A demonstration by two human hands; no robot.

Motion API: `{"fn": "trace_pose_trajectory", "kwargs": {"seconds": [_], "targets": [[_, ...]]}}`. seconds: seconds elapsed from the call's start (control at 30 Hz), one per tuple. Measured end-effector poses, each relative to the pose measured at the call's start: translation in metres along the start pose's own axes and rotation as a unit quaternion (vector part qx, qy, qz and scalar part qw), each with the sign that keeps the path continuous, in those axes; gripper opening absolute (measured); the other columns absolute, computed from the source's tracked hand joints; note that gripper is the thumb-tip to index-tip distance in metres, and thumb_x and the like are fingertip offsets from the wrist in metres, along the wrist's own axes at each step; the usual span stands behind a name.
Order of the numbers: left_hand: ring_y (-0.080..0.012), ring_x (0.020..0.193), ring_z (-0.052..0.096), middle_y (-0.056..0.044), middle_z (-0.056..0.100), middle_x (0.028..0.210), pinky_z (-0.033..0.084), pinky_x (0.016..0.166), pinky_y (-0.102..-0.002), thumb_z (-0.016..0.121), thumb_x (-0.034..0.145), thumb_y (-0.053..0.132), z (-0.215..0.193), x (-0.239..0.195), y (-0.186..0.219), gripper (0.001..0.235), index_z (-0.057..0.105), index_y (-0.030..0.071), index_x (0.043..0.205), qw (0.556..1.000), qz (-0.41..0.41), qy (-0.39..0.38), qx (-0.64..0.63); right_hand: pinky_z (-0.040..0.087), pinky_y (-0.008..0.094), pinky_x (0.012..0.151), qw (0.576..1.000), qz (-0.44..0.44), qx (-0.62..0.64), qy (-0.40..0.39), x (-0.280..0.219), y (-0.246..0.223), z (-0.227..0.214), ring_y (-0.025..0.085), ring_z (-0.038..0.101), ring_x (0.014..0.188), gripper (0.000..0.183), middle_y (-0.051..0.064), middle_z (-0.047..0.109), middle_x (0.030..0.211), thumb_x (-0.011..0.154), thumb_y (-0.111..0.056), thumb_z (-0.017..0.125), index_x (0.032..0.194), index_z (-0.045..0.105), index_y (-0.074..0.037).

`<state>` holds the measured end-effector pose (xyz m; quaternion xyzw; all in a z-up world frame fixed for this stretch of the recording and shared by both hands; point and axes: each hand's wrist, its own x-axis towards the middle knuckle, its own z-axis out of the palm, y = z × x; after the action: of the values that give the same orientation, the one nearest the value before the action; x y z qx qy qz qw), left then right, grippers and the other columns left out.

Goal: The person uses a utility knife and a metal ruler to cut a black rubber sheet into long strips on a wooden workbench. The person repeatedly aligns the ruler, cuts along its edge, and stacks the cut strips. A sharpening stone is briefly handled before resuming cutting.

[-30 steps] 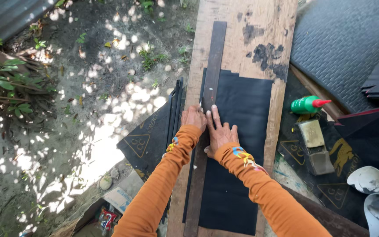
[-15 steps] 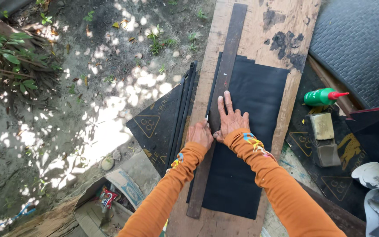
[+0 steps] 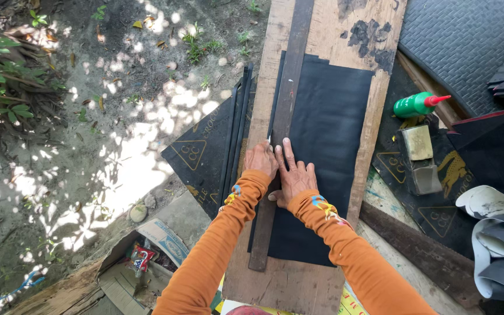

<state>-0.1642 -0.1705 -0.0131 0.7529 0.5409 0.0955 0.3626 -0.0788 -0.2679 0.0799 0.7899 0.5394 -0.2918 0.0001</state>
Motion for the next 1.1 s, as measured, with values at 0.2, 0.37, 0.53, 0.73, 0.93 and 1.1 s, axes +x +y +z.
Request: {"fn": "trace_pose_trajectory", "kwargs": {"seconds": [0.2, 0.37, 0.53, 0.73, 0.93, 1.1], "targets": [[-0.0485, 0.089, 0.069, -0.030, 0.070, 0.089, 0.055, 0.081, -0.053, 0.058, 0.095, 0.025, -0.014, -0.001, 0.019, 0.030, 0.074, 0.005, 0.110, 1.000, 0.006, 0.006, -0.008, 0.041, 0.044, 0.087, 1.000, 0.003, -0.016, -0.003, 0.000, 0.001, -0.008, 0.030, 0.055, 0.098, 0.138, 0.013, -0.002, 0.172, 0.055, -0.040, 0.095, 0.163, 0.012, -0.012], [-0.0503, 0.087, 0.067, -0.030, 0.069, 0.087, 0.054, 0.078, -0.055, 0.057, 0.096, 0.023, -0.020, -0.003, 0.020, 0.028, 0.073, 0.005, 0.110, 1.000, -0.011, -0.028, 0.001, 0.041, 0.043, 0.086, 1.000, -0.001, -0.020, 0.008, 0.002, 0.001, -0.002, 0.030, 0.055, 0.099, 0.141, 0.011, -0.001, 0.171, 0.051, -0.038, 0.095, 0.162, 0.012, -0.014], [-0.0529, 0.082, 0.065, -0.030, 0.069, 0.084, 0.051, 0.074, -0.059, 0.059, 0.091, 0.019, -0.025, -0.052, -0.001, 0.025, 0.073, 0.003, 0.106, 0.997, 0.059, 0.049, 0.022, 0.041, 0.044, 0.086, 0.997, -0.023, -0.050, 0.054, 0.002, 0.003, 0.005, 0.031, 0.056, 0.099, 0.136, 0.014, 0.003, 0.171, 0.054, -0.036, 0.094, 0.163, 0.016, -0.012], [-0.0493, 0.083, 0.068, -0.028, 0.070, 0.087, 0.052, 0.075, -0.057, 0.055, 0.093, 0.018, -0.031, -0.102, -0.021, 0.026, 0.071, 0.003, 0.107, 0.999, 0.035, 0.001, 0.006, 0.040, 0.045, 0.084, 0.999, -0.006, -0.026, 0.045, 0.005, 0.005, 0.018, 0.033, 0.057, 0.097, 0.134, 0.013, 0.004, 0.171, 0.055, -0.044, 0.093, 0.161, 0.017, -0.013], [-0.0498, 0.086, 0.067, -0.028, 0.070, 0.089, 0.052, 0.078, -0.057, 0.055, 0.093, 0.020, -0.029, -0.097, -0.019, 0.030, 0.073, 0.004, 0.110, 0.999, 0.024, -0.004, 0.031, 0.042, 0.043, 0.084, 0.994, -0.044, -0.029, 0.095, -0.034, -0.007, 0.038, 0.030, 0.060, 0.096, 0.119, 0.017, 0.008, 0.174, 0.064, -0.030, 0.088, 0.163, 0.024, -0.015], [-0.0499, 0.088, 0.067, -0.029, 0.070, 0.091, 0.053, 0.080, -0.056, 0.053, 0.097, 0.023, -0.032, -0.103, -0.019, 0.033, 0.072, 0.005, 0.117, 0.998, -0.039, -0.048, 0.018, 0.041, 0.044, 0.084, 0.999, -0.007, -0.037, 0.000, -0.047, -0.022, 0.042, 0.035, 0.058, 0.098, 0.136, 0.018, 0.002, 0.170, 0.050, -0.027, 0.090, 0.162, 0.013, -0.012]]}}
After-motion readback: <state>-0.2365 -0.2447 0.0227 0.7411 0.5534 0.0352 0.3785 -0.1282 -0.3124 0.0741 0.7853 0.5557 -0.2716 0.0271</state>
